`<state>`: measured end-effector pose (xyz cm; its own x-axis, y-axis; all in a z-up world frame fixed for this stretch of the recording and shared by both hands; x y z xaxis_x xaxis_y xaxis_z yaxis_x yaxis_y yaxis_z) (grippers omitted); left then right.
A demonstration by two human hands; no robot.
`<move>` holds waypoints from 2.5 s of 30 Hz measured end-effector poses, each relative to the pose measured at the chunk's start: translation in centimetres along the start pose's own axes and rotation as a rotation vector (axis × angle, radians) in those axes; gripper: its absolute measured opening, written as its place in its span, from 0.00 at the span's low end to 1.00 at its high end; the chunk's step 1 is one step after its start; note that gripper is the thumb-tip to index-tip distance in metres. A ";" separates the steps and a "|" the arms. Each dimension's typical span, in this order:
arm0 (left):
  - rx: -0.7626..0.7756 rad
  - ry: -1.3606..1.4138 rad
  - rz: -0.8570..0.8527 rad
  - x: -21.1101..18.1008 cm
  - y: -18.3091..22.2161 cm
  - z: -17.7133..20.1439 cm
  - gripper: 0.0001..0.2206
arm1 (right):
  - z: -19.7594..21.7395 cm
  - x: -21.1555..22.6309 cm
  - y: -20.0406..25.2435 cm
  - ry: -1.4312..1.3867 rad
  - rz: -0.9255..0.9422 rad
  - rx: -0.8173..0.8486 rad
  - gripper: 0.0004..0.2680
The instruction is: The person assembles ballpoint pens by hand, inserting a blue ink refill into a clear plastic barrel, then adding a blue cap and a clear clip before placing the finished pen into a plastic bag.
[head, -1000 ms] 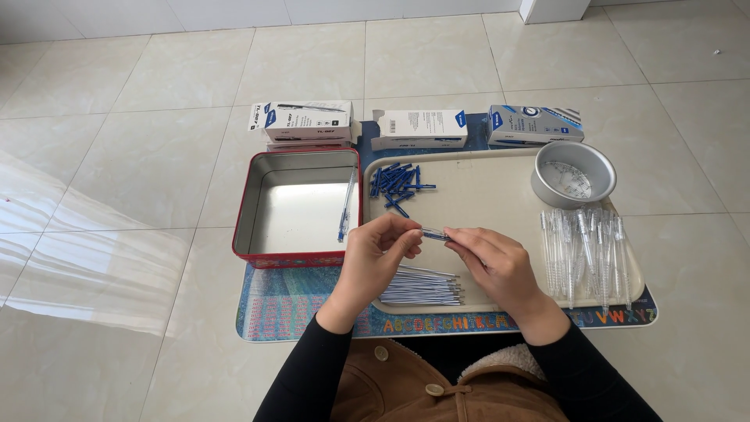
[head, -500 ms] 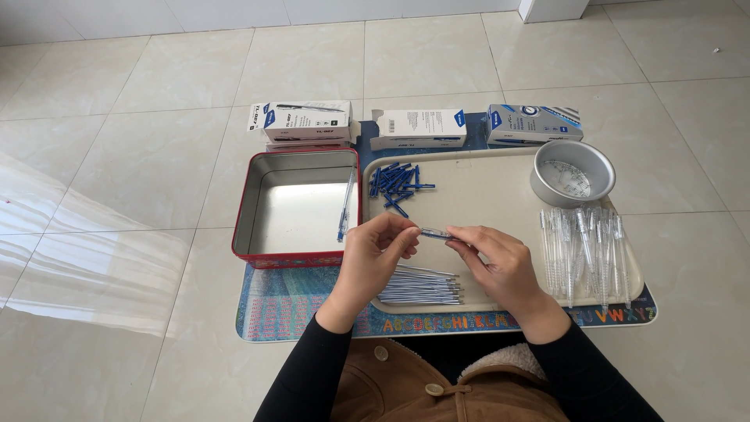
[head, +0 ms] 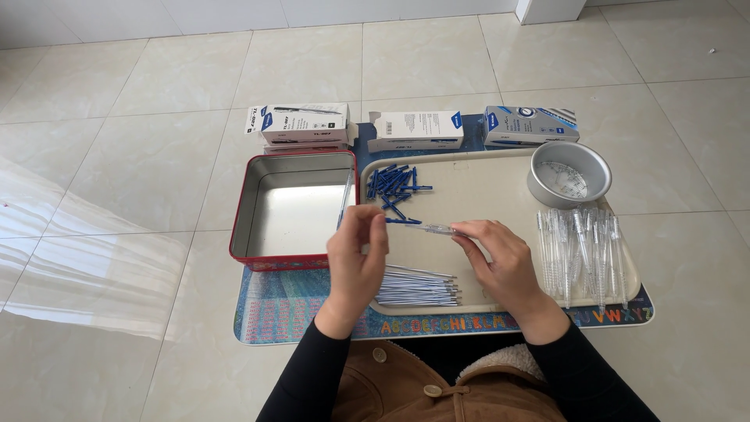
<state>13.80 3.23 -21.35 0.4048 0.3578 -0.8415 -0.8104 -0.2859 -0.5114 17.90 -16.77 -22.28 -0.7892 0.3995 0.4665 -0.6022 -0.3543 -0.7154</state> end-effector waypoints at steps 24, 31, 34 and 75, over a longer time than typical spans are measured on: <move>0.651 -0.152 0.125 -3.9 -0.7 -0.1 0.15 | 3.0 1.3 -3.7 0.466 0.544 0.078 0.05; 0.604 -0.295 0.165 -0.6 -0.4 -0.8 0.11 | 4.3 -0.1 -3.8 0.414 0.349 0.170 0.05; 0.577 -0.343 0.142 -0.7 -0.4 -0.9 0.10 | 4.4 -0.2 -3.4 0.296 0.087 0.233 0.06; 0.573 -0.508 -0.203 0.3 1.4 -1.8 0.08 | 13.9 -2.7 -1.5 0.215 -1.259 0.336 0.21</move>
<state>13.53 1.31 -22.59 0.4369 0.7555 -0.4881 -0.8892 0.2811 -0.3609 19.29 -29.08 -15.27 0.3448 0.7223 0.5995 -0.9302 0.1773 0.3214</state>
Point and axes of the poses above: each hand's wrist, its own y-axis away from the middle knuckle, its own z-axis out of the back of the hand, x = y × z, the point moved 1 cm from there along -y, towards the middle knuckle, and after that the axes turned 1 degree about z, right-handed, at the moved point
